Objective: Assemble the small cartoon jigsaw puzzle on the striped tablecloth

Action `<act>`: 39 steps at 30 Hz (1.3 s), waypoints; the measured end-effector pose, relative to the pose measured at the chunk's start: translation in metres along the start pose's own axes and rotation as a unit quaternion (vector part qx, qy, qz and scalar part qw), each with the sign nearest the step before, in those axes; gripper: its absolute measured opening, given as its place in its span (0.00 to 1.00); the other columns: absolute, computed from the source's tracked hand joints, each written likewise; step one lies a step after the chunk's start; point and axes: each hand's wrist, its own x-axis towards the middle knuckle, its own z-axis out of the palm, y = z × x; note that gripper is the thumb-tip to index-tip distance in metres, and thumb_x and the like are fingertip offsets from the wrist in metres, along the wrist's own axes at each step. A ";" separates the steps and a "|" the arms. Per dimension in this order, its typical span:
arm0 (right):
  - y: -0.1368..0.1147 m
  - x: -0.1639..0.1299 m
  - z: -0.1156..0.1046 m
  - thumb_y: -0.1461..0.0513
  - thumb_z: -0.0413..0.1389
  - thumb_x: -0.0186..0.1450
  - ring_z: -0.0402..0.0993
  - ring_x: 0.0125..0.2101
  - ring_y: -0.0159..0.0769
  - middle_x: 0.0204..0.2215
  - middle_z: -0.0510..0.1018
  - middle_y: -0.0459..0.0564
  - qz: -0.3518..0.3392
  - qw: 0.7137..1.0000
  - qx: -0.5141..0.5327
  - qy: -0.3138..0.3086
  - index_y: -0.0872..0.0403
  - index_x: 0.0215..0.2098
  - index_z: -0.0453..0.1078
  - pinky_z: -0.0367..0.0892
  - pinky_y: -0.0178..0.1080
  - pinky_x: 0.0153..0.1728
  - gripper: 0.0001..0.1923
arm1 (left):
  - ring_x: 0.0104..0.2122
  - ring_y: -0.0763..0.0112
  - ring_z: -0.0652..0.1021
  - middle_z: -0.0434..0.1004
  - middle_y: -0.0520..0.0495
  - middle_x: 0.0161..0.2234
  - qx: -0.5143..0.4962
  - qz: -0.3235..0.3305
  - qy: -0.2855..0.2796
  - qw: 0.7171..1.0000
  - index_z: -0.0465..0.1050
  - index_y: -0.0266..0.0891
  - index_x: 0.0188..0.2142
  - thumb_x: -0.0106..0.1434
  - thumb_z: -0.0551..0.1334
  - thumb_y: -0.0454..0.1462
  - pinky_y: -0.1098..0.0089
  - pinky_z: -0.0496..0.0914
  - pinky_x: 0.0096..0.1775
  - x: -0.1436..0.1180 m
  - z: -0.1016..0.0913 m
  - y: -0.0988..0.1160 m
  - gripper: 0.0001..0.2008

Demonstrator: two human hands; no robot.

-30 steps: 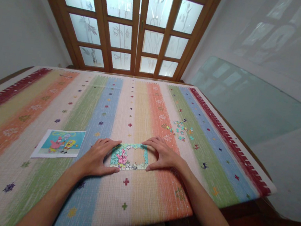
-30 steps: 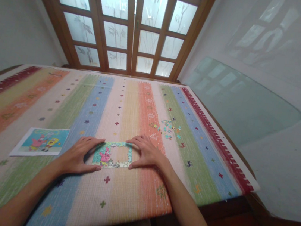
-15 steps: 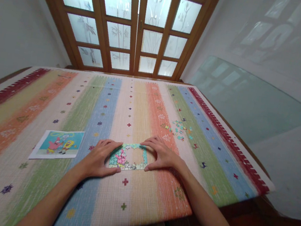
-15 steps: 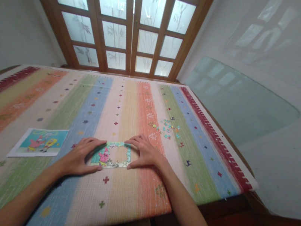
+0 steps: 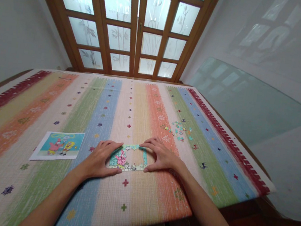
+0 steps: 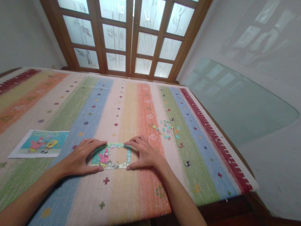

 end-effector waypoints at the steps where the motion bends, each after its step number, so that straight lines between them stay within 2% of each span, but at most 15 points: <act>1: 0.000 0.000 0.000 0.42 0.70 0.53 0.61 0.55 0.51 0.54 0.71 0.58 0.000 1.000 0.000 0.000 0.52 0.65 0.66 0.59 0.58 0.59 0.48 | 0.55 0.48 0.72 0.74 0.39 0.55 -0.001 0.003 0.002 1.000 0.62 0.42 0.65 0.60 0.69 0.52 0.49 0.67 0.56 0.000 0.000 0.000 0.38; 4: 0.000 0.000 0.000 0.41 0.70 0.53 0.61 0.55 0.52 0.54 0.71 0.58 0.001 1.000 0.000 -0.004 0.52 0.65 0.67 0.59 0.58 0.60 0.47 | 0.57 0.50 0.71 0.73 0.39 0.58 -0.002 0.013 0.024 1.000 0.63 0.43 0.65 0.67 0.64 0.51 0.49 0.66 0.58 0.002 -0.001 -0.001 0.31; 7: 0.000 0.000 -0.001 0.41 0.70 0.54 0.61 0.55 0.52 0.54 0.71 0.58 0.004 1.000 0.000 -0.005 0.52 0.64 0.67 0.59 0.58 0.60 0.46 | 0.56 0.54 0.73 0.75 0.41 0.57 0.014 0.026 0.071 0.997 0.68 0.43 0.61 0.75 0.54 0.42 0.51 0.66 0.58 0.002 -0.002 -0.004 0.18; 10: 0.000 0.000 -0.001 0.41 0.69 0.54 0.62 0.56 0.52 0.54 0.71 0.58 0.003 1.000 0.001 -0.002 0.53 0.63 0.68 0.59 0.58 0.60 0.46 | 0.52 0.58 0.75 0.77 0.41 0.53 0.046 0.047 0.122 0.990 0.73 0.41 0.55 0.76 0.49 0.36 0.52 0.68 0.55 0.002 -0.003 -0.010 0.17; 15: 0.000 -0.002 -0.003 0.42 0.70 0.54 0.62 0.58 0.51 0.57 0.71 0.57 -0.008 1.000 0.017 0.022 0.50 0.63 0.67 0.59 0.57 0.61 0.44 | 0.48 0.59 0.76 0.79 0.41 0.49 0.092 0.073 0.168 0.979 0.75 0.39 0.54 0.76 0.52 0.36 0.55 0.70 0.51 0.001 -0.005 -0.019 0.15; 17: 0.002 -0.003 -0.006 0.44 0.69 0.57 0.64 0.58 0.50 0.56 0.72 0.56 -0.003 0.999 0.008 0.052 0.49 0.62 0.69 0.59 0.56 0.61 0.39 | 0.47 0.59 0.76 0.79 0.41 0.48 0.099 0.077 0.176 0.976 0.75 0.39 0.54 0.76 0.52 0.36 0.56 0.71 0.50 0.001 -0.006 -0.020 0.16; 20: 0.012 -0.006 -0.013 0.50 0.64 0.65 0.68 0.54 0.49 0.52 0.75 0.55 0.043 0.990 -0.045 0.127 0.49 0.55 0.74 0.61 0.55 0.59 0.23 | 0.46 0.58 0.76 0.79 0.41 0.48 0.103 0.078 0.178 0.976 0.75 0.40 0.55 0.76 0.52 0.36 0.55 0.71 0.50 0.001 -0.007 -0.020 0.16; 23: 0.029 -0.013 -0.023 0.55 0.61 0.67 0.71 0.49 0.48 0.46 0.79 0.54 0.127 0.964 -0.126 0.197 0.50 0.46 0.78 0.63 0.52 0.55 0.11 | 0.43 0.59 0.76 0.79 0.40 0.45 0.114 0.069 0.176 0.975 0.77 0.38 0.53 0.76 0.50 0.36 0.56 0.72 0.47 0.001 -0.009 -0.018 0.17; 28: 0.057 -0.034 -0.042 0.59 0.59 0.65 0.72 0.46 0.50 0.41 0.80 0.57 0.248 0.910 -0.214 0.255 0.52 0.40 0.80 0.64 0.50 0.48 0.09 | 0.35 0.59 0.76 0.78 0.41 0.34 0.173 0.022 0.169 0.970 0.78 0.33 0.50 0.78 0.47 0.40 0.58 0.73 0.41 0.001 -0.005 -0.020 0.22; 31: 0.068 -0.047 -0.050 0.61 0.56 0.65 0.71 0.45 0.52 0.42 0.80 0.59 0.349 0.863 -0.247 0.269 0.54 0.40 0.80 0.63 0.49 0.46 0.11 | 0.37 0.55 0.79 0.81 0.38 0.36 0.194 -0.012 0.162 0.967 0.78 0.32 0.49 0.77 0.47 0.41 0.56 0.73 0.43 -0.001 -0.001 -0.026 0.22; 33: 0.072 -0.054 -0.053 0.62 0.55 0.65 0.71 0.45 0.53 0.41 0.80 0.61 0.405 0.836 -0.258 0.266 0.55 0.41 0.80 0.63 0.49 0.45 0.13 | 0.39 0.54 0.81 0.83 0.37 0.40 0.193 -0.030 0.138 0.971 0.78 0.32 0.49 0.76 0.47 0.41 0.56 0.74 0.44 -0.003 0.003 -0.030 0.22; 36: 0.078 -0.060 -0.055 0.63 0.53 0.65 0.71 0.45 0.55 0.41 0.79 0.63 0.447 0.816 -0.254 0.264 0.57 0.42 0.81 0.63 0.50 0.44 0.15 | 0.40 0.53 0.83 0.84 0.37 0.44 0.189 -0.068 0.083 0.976 0.78 0.33 0.51 0.75 0.48 0.40 0.56 0.75 0.45 -0.005 0.007 -0.033 0.22; 39: 0.082 -0.060 -0.054 0.62 0.52 0.66 0.71 0.45 0.55 0.42 0.78 0.64 0.464 0.809 -0.248 0.262 0.56 0.44 0.80 0.64 0.49 0.44 0.16 | 0.42 0.53 0.84 0.84 0.37 0.47 0.189 -0.102 0.043 0.976 0.76 0.35 0.55 0.74 0.49 0.40 0.57 0.75 0.46 -0.004 0.008 -0.032 0.22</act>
